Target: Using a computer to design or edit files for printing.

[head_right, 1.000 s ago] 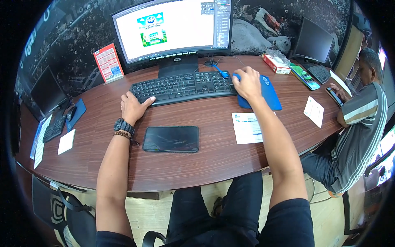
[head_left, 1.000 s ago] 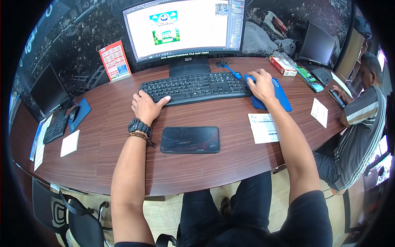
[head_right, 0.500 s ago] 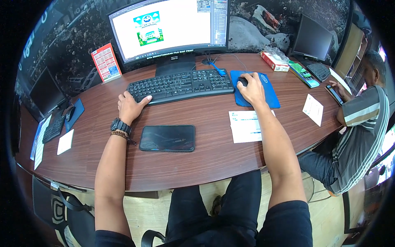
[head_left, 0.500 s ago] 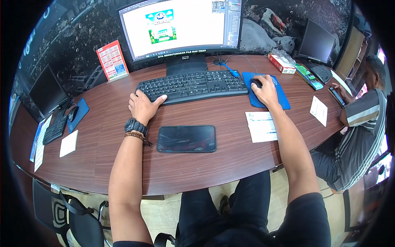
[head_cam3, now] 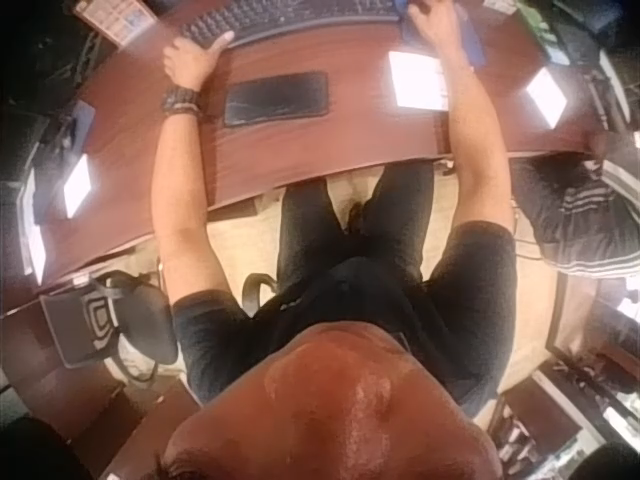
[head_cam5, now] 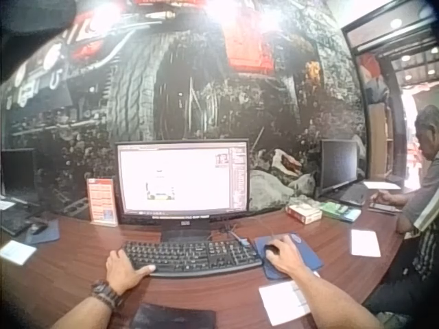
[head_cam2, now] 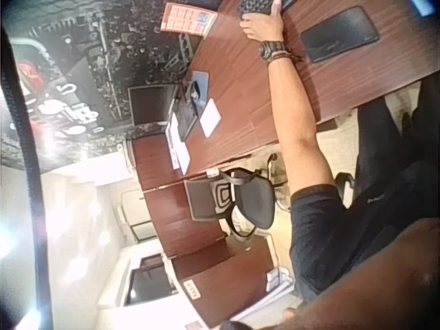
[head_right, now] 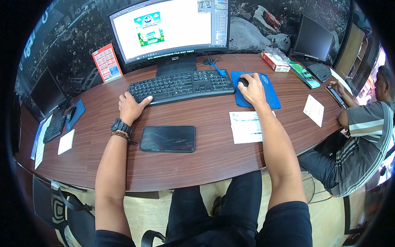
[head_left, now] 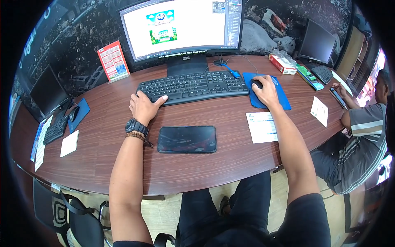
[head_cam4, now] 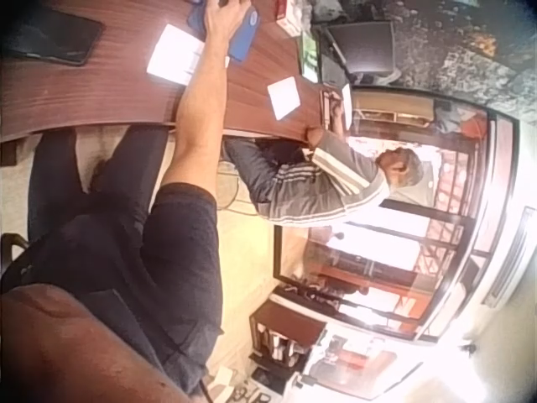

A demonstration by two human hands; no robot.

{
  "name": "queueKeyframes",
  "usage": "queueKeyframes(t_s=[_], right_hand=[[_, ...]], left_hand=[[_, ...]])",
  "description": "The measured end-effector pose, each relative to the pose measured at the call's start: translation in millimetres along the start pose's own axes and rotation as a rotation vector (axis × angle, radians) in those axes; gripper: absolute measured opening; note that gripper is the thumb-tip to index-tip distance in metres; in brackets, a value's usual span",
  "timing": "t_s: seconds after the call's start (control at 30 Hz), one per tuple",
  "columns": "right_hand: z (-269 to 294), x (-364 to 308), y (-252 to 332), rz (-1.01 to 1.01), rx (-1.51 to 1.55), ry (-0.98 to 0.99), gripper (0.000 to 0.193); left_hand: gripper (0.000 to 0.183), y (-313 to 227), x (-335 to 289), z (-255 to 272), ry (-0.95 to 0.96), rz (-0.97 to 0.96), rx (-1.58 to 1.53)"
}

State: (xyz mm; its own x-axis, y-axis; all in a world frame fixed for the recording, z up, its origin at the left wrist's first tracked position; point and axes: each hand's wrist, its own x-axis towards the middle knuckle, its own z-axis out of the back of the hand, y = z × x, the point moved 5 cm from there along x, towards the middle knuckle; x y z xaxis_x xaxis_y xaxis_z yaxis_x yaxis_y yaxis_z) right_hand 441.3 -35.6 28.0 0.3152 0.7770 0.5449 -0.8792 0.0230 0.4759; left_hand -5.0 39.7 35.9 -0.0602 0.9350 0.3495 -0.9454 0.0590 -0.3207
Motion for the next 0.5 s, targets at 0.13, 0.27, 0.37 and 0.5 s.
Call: queueKeyframes(t_s=[0.13,0.27,0.37,0.5], right_hand=[[-1.8,1.1,2.3,-0.005,0.003,0.027,0.041],[-4.2,2.6,0.9,-0.001,-0.032,0.022,0.044],[-2.3,4.6,0.8,-0.015,-0.075,0.033,0.046],[-5.3,4.9,-4.1,0.018,-0.046,0.005,0.043]], left_hand=[[0.104,3.0,1.0,-2.1,-0.015,0.031,-0.026],[0.105,4.6,1.3,-2.1,-0.009,0.036,-0.004],[0.106,3.2,2.5,-5.2,0.008,0.031,-0.007],[0.100,2.9,1.7,-7.8,-0.056,-0.022,0.037]])
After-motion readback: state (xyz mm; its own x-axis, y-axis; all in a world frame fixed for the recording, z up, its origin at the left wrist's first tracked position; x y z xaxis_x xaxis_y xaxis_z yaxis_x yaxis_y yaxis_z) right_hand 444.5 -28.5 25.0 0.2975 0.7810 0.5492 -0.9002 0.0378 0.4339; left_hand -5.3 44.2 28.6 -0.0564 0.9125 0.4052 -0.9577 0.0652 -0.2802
